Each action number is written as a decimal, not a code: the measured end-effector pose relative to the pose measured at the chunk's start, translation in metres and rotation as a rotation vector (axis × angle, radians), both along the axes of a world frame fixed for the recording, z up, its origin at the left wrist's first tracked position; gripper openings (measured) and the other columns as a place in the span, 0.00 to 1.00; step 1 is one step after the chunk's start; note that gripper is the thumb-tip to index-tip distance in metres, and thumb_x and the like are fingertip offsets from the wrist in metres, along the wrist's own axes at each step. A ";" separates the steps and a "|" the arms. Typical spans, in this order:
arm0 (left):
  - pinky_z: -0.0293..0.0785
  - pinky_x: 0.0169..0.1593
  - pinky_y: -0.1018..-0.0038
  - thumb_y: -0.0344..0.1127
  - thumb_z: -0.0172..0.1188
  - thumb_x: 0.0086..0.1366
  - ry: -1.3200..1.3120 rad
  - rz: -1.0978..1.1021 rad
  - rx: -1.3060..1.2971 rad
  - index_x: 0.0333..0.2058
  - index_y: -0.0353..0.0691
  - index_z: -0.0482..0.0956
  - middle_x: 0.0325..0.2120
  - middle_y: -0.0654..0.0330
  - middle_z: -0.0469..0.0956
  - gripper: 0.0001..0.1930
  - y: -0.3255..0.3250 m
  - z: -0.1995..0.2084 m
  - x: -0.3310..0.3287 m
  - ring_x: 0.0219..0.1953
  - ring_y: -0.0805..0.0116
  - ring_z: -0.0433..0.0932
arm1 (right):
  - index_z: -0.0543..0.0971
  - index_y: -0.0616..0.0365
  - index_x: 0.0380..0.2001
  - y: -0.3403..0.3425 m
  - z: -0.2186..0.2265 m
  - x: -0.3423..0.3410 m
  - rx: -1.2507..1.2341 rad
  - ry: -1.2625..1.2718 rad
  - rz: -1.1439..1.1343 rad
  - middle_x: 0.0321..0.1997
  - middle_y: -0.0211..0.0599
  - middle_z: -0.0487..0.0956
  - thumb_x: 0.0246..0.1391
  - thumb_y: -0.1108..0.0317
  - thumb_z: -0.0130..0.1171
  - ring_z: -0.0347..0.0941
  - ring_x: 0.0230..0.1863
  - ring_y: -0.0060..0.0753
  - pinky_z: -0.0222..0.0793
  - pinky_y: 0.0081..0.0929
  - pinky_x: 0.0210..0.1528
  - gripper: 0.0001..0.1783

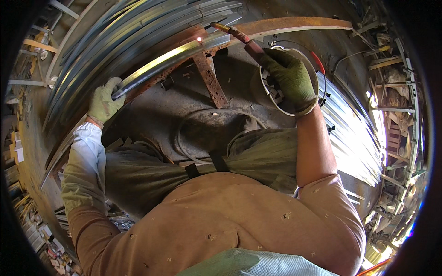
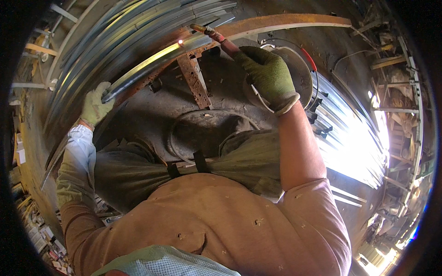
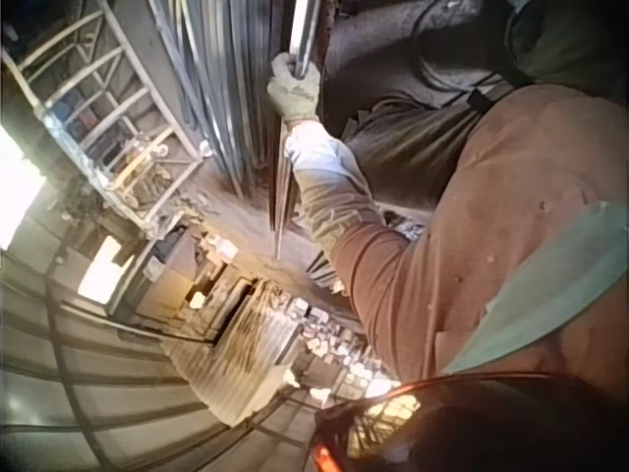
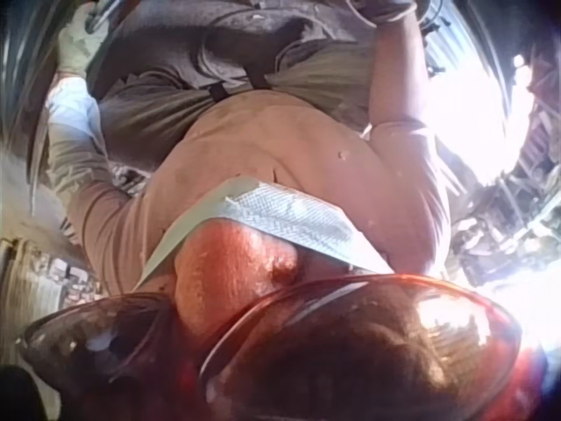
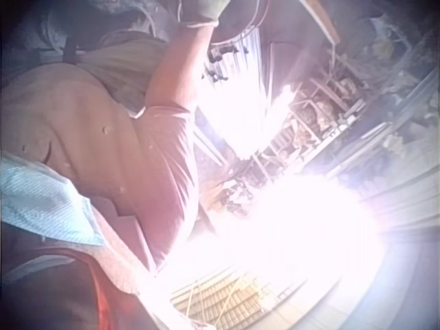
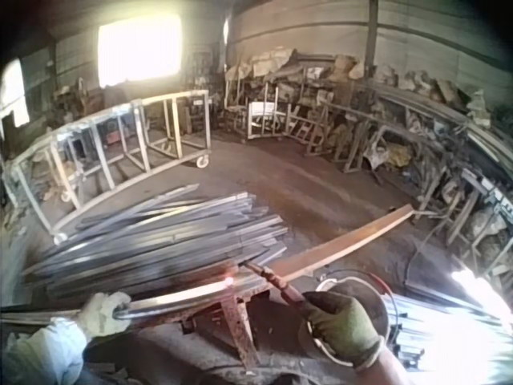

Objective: The person welds a small metal piece onto a curved metal bar using a welding torch. They adjust the position of the metal piece and the torch, creating sparks as they weld. The person then removes the welded piece and places it aside.

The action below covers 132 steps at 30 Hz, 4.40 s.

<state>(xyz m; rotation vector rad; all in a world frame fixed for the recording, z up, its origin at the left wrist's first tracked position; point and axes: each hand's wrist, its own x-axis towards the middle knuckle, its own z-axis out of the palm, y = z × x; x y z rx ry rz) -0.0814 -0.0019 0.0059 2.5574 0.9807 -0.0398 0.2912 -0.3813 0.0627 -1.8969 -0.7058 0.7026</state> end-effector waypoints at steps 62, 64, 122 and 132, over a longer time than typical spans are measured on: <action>0.76 0.61 0.49 0.40 0.70 0.70 -0.173 -0.286 0.551 0.70 0.46 0.78 0.57 0.51 0.77 0.31 0.034 -0.060 -0.011 0.56 0.40 0.78 | 0.88 0.62 0.57 0.038 -0.014 -0.017 -0.135 -0.122 0.110 0.44 0.42 0.90 0.74 0.62 0.64 0.83 0.45 0.33 0.77 0.32 0.51 0.18; 0.76 0.61 0.49 0.40 0.70 0.70 -0.172 -0.288 0.543 0.71 0.46 0.77 0.57 0.51 0.77 0.31 0.034 -0.061 -0.011 0.56 0.40 0.78 | 0.89 0.61 0.57 0.036 -0.018 -0.015 -0.160 -0.207 0.119 0.43 0.39 0.90 0.74 0.63 0.64 0.83 0.43 0.31 0.77 0.31 0.48 0.17; 0.77 0.60 0.47 0.41 0.71 0.69 -0.215 -0.296 0.549 0.69 0.46 0.79 0.53 0.51 0.77 0.30 0.037 -0.065 -0.012 0.55 0.42 0.77 | 0.88 0.60 0.60 0.043 -0.018 -0.017 -0.108 -0.005 0.042 0.43 0.28 0.88 0.75 0.67 0.65 0.74 0.33 0.14 0.71 0.17 0.38 0.16; 0.78 0.61 0.48 0.40 0.73 0.69 -0.197 -0.286 0.548 0.70 0.49 0.78 0.58 0.51 0.78 0.32 0.038 -0.066 -0.011 0.57 0.39 0.78 | 0.88 0.59 0.58 0.036 -0.022 -0.007 -0.095 -0.004 0.095 0.49 0.43 0.92 0.72 0.62 0.68 0.85 0.50 0.30 0.79 0.32 0.56 0.18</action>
